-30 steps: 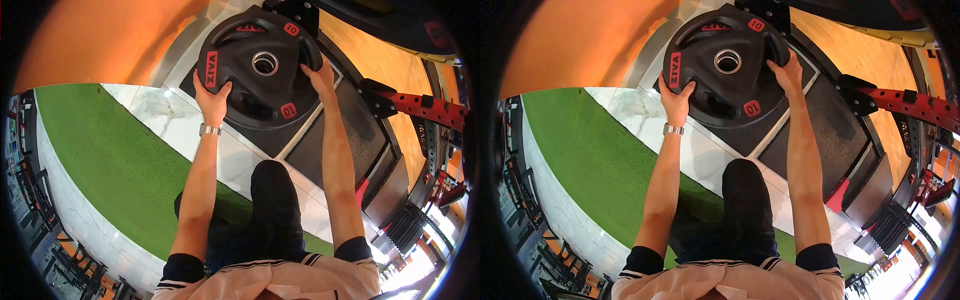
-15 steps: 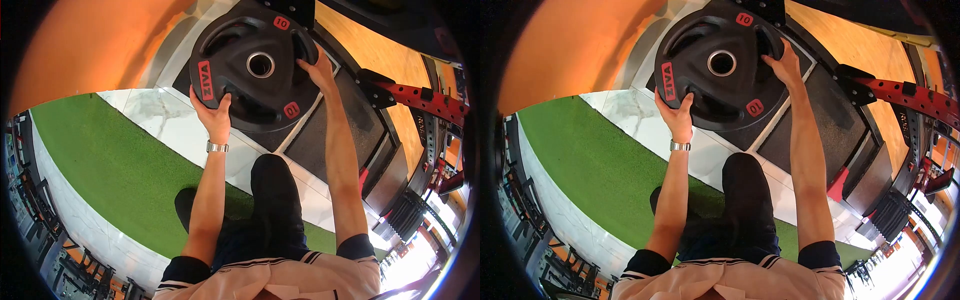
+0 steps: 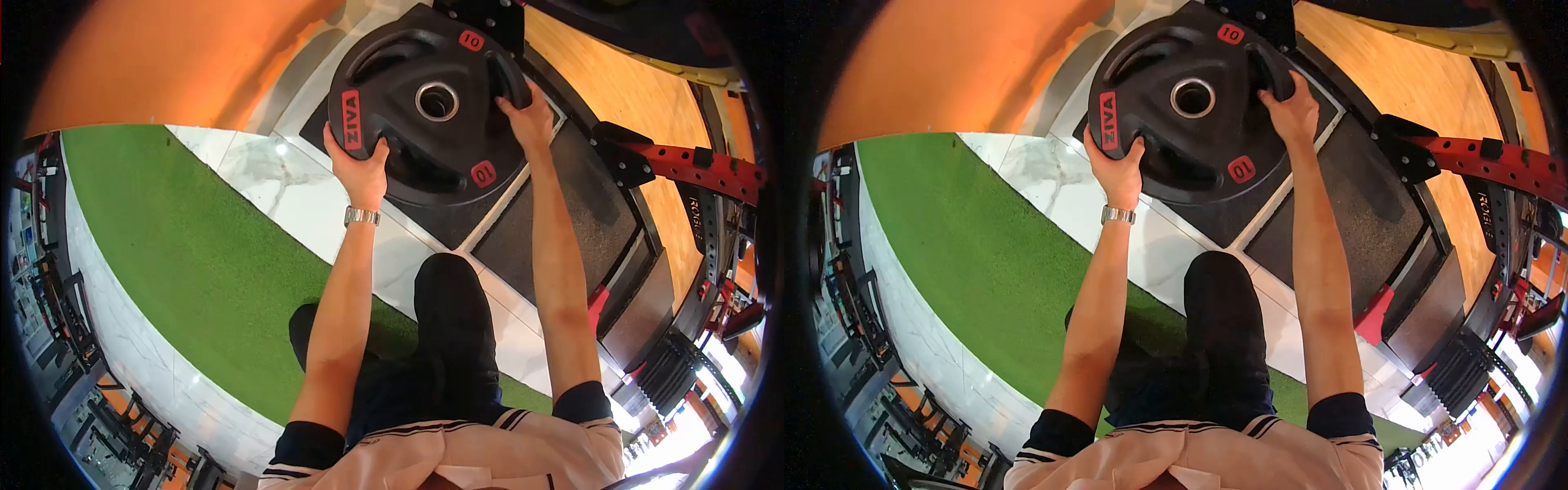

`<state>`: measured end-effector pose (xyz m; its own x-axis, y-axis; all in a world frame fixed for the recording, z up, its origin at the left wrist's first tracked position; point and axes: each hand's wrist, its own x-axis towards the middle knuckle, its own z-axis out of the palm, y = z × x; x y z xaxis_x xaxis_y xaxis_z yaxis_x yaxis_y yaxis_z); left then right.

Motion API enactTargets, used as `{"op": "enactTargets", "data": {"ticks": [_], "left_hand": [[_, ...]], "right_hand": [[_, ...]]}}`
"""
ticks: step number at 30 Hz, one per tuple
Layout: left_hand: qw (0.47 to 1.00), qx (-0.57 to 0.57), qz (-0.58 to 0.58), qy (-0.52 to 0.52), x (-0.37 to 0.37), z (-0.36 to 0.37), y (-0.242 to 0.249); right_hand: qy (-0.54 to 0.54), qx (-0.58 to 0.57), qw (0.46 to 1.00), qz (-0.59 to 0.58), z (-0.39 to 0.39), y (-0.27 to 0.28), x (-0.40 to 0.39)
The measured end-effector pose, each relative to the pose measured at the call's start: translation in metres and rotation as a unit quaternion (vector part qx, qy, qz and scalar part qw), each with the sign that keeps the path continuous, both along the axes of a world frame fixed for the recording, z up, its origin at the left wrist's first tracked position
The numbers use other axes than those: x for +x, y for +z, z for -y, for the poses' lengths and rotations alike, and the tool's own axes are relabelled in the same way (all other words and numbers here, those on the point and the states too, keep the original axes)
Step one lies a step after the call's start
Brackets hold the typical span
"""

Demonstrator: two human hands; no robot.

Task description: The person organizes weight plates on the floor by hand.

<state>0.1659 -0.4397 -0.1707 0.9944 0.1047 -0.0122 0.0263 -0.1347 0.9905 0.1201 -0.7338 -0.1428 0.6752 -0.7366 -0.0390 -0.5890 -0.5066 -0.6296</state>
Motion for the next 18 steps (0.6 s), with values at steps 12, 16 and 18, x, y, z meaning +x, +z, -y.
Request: {"op": "enactTargets", "data": {"ticks": [12,16,18], "left_hand": [[1.000,0.023,0.010,-0.001,0.003,0.000,-0.003],[1.000,0.006,0.001,0.005,0.002,0.002,0.006],[0.999,0.038,0.016,0.006,0.001,0.000,0.001]], "right_hand": [[0.001,-0.025,0.993,0.112,-0.028,-0.024,-0.032],[0.001,-0.001,0.993,0.116,-0.024,-0.017,-0.026],[-0.002,0.011,0.992,0.127,-0.026,-0.017,-0.027]]}}
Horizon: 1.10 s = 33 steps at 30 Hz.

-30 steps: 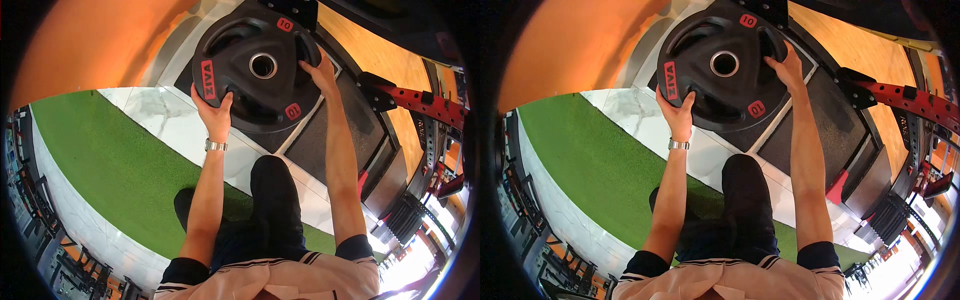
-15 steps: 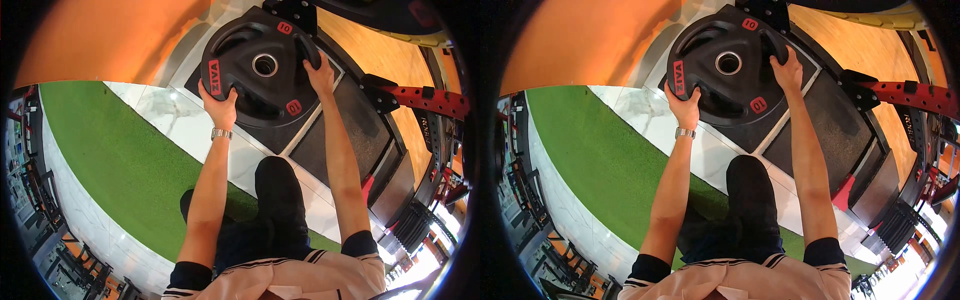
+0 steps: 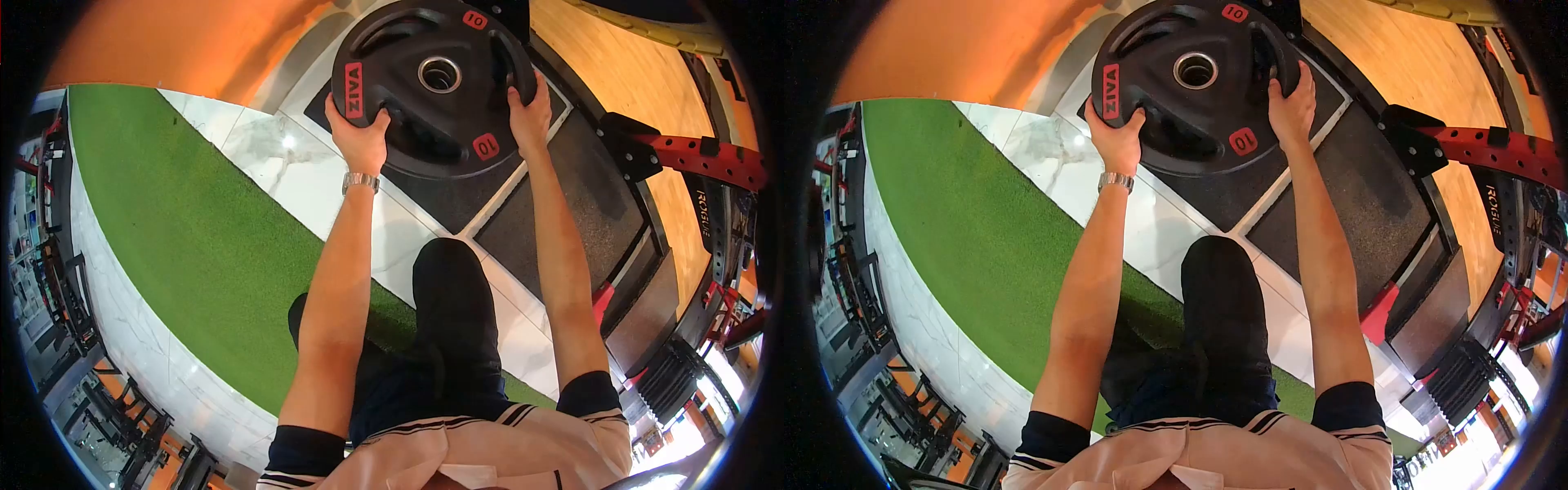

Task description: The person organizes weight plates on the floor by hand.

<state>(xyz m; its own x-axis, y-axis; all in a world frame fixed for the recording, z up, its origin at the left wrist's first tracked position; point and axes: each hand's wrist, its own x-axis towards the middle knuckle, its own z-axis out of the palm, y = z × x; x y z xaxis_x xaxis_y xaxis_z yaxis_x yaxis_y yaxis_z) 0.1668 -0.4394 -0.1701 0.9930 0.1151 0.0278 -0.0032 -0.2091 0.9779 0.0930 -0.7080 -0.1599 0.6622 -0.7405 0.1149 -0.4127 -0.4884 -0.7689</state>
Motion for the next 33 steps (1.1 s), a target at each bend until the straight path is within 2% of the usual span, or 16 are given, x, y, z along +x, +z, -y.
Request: {"op": "enactTargets", "data": {"ticks": [9,14,17,23,24,25,27,28,29,31,32,33], "left_hand": [[0.998,-0.060,0.006,-0.009,0.006,0.000,-0.006],[0.989,-0.147,-0.020,-0.018,0.002,0.002,-0.001],[0.997,-0.070,-0.007,-0.017,0.002,-0.002,-0.006],[0.998,-0.056,-0.001,-0.013,-0.005,0.002,0.007],[0.999,0.028,0.047,0.000,-0.007,0.005,0.009],[0.985,0.122,0.120,-0.006,-0.009,0.005,0.013],[0.916,0.298,0.269,-0.021,-0.008,0.009,0.033],[0.911,0.273,0.287,-0.118,-0.010,0.015,0.049],[0.881,0.297,0.307,-0.204,-0.010,0.021,0.049],[0.810,0.362,0.301,-0.349,-0.017,0.041,0.060],[0.774,0.381,0.281,-0.422,-0.015,0.045,0.055],[0.743,0.410,0.266,-0.458,-0.016,0.050,0.060]], "right_hand": [[0.015,-0.091,0.996,-0.012,-0.001,-0.007,-0.001],[0.008,-0.050,0.999,0.012,-0.003,-0.007,-0.004],[-0.009,-0.034,0.999,0.006,-0.005,-0.003,-0.003],[-0.025,-0.027,0.998,0.052,-0.008,-0.006,-0.005],[-0.044,-0.029,0.997,0.049,-0.008,-0.007,-0.005],[-0.062,-0.033,0.997,0.044,-0.010,-0.009,-0.006],[-0.111,0.001,0.993,0.027,-0.018,-0.005,-0.006],[-0.145,0.037,0.989,0.014,-0.030,0.002,-0.009],[-0.182,0.077,0.980,-0.001,-0.046,0.007,-0.015],[-0.211,0.108,0.970,0.061,-0.065,0.011,-0.018],[-0.221,0.155,0.962,0.038,-0.068,0.021,-0.019],[-0.223,0.115,0.967,0.038,-0.067,0.007,-0.019]]}}
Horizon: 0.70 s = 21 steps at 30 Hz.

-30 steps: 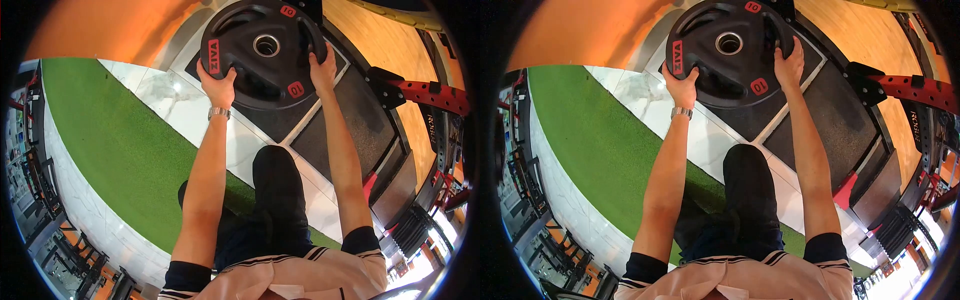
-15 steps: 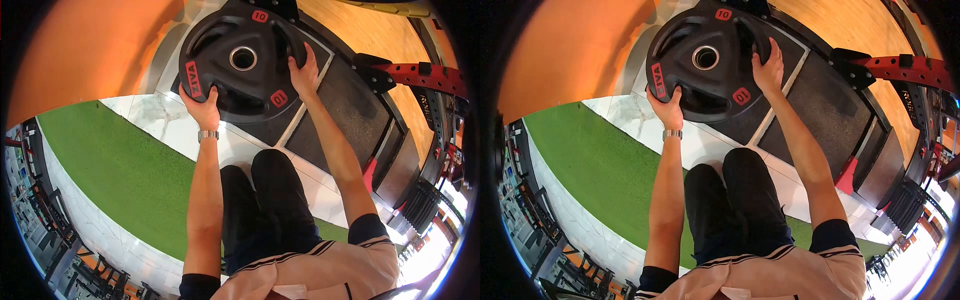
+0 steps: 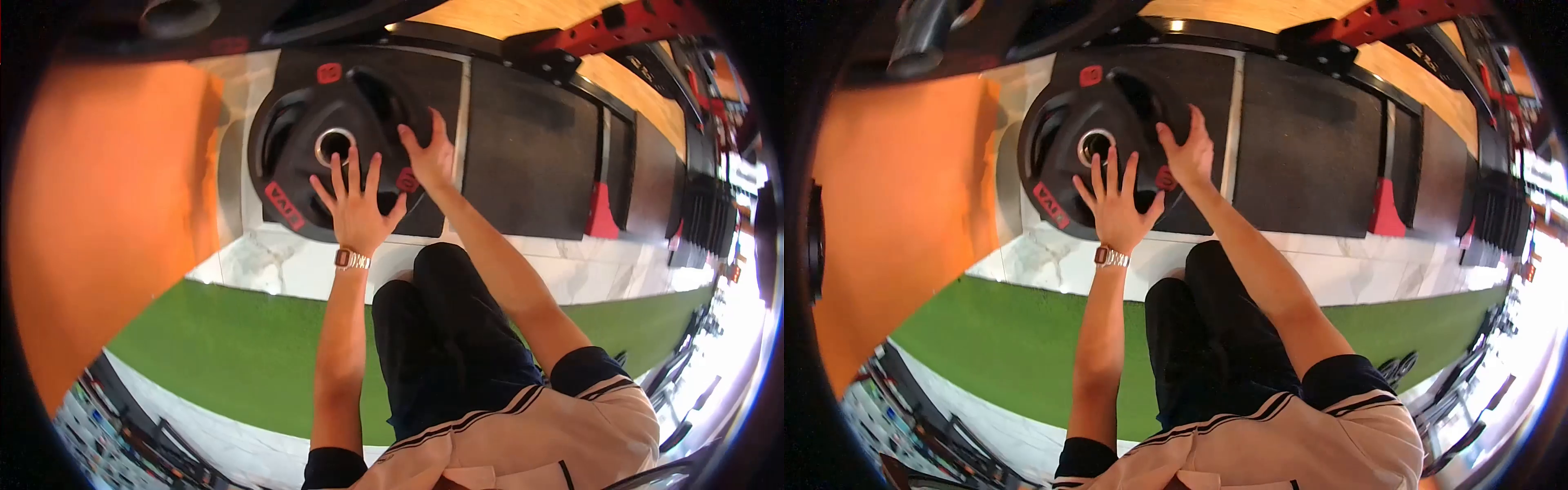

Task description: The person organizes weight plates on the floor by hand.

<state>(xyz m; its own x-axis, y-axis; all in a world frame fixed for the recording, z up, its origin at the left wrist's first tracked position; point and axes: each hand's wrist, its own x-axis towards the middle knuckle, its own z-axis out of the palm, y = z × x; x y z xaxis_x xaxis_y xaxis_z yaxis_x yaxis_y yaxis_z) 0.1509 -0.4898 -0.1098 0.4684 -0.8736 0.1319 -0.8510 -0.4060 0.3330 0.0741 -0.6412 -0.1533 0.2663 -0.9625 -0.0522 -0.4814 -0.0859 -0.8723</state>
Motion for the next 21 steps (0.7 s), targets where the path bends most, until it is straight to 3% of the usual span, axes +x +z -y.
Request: {"op": "enactTargets", "data": {"ticks": [5,14,21], "left_hand": [[0.991,0.097,-0.017,-0.096,-0.001,0.000,0.011],[0.991,0.090,0.016,-0.097,-0.004,0.003,0.006],[0.990,0.069,0.059,-0.110,-0.004,0.003,-0.002]], "right_hand": [[-0.004,-0.002,1.000,0.009,0.000,0.002,0.001],[-0.034,-0.040,0.999,-0.001,-0.002,0.009,0.003],[-0.045,0.017,0.999,-0.001,-0.003,0.019,0.001]]}}
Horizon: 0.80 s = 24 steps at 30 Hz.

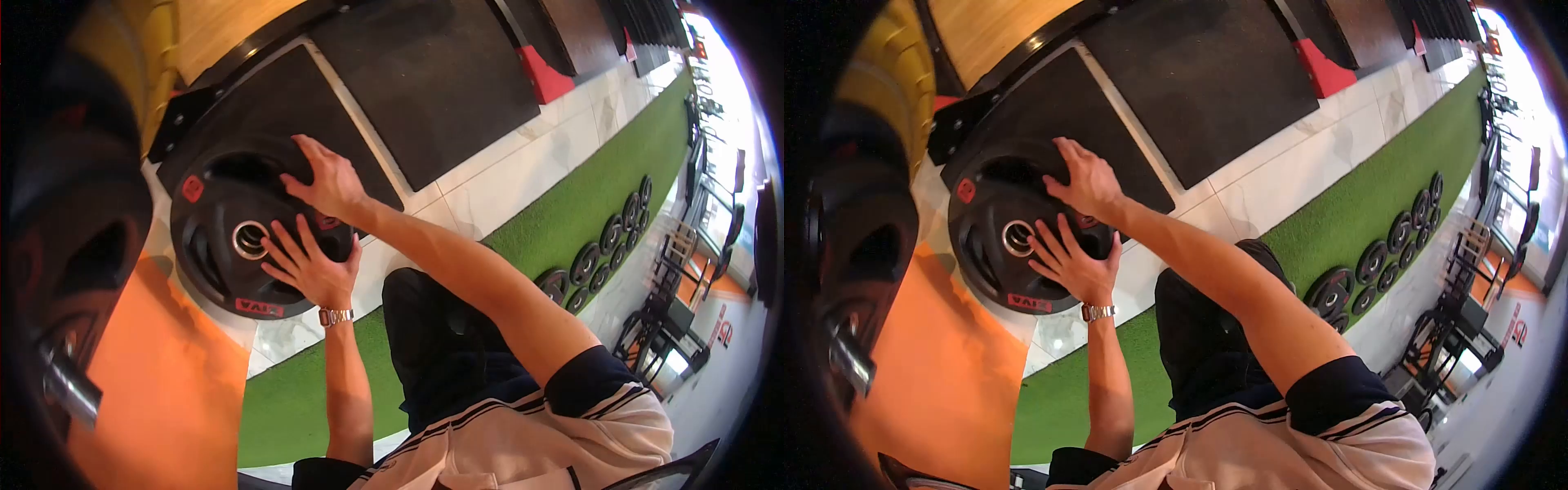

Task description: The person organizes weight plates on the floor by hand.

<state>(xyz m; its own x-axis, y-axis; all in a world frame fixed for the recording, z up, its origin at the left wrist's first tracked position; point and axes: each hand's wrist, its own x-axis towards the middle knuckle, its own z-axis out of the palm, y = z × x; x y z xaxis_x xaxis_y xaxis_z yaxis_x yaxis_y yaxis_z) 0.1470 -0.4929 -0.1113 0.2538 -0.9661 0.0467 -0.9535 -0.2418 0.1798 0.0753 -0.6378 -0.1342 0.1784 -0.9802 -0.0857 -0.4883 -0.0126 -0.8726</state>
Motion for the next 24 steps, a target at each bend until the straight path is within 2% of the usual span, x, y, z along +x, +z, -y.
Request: {"op": "enactTargets", "data": {"ticks": [4,8,11,12,13,16,19,22,24], "left_hand": [[1.000,-0.013,0.022,-0.004,0.000,0.000,-0.006],[0.999,-0.023,0.037,-0.014,0.002,-0.001,-0.009],[0.998,-0.019,0.048,-0.027,0.002,-0.004,-0.012],[0.999,-0.018,0.039,-0.028,0.002,-0.005,-0.013],[0.998,-0.033,0.042,-0.038,0.001,-0.004,-0.014],[0.997,-0.051,0.035,-0.044,-0.002,-0.007,-0.016],[0.996,-0.057,0.046,-0.049,0.000,-0.009,-0.020],[0.994,-0.077,0.044,-0.067,0.001,-0.009,-0.024],[0.993,-0.078,0.048,-0.075,0.002,-0.010,-0.020]], "right_hand": [[0.004,0.050,0.999,0.011,0.001,0.006,-0.001],[-0.007,0.028,0.999,0.045,-0.002,-0.005,-0.003],[-0.024,0.032,0.992,0.120,-0.009,-0.015,-0.010],[-0.030,-0.010,0.990,0.135,-0.017,-0.024,-0.017],[-0.021,-0.023,0.988,0.151,-0.028,-0.028,-0.029],[0.001,0.090,0.981,0.173,-0.066,-0.023,-0.090],[0.015,0.097,0.987,0.127,-0.093,-0.033,-0.163],[-0.026,0.122,0.980,0.153,-0.112,-0.045,-0.238],[-0.104,0.180,0.965,0.162,-0.132,-0.060,-0.282]]}}
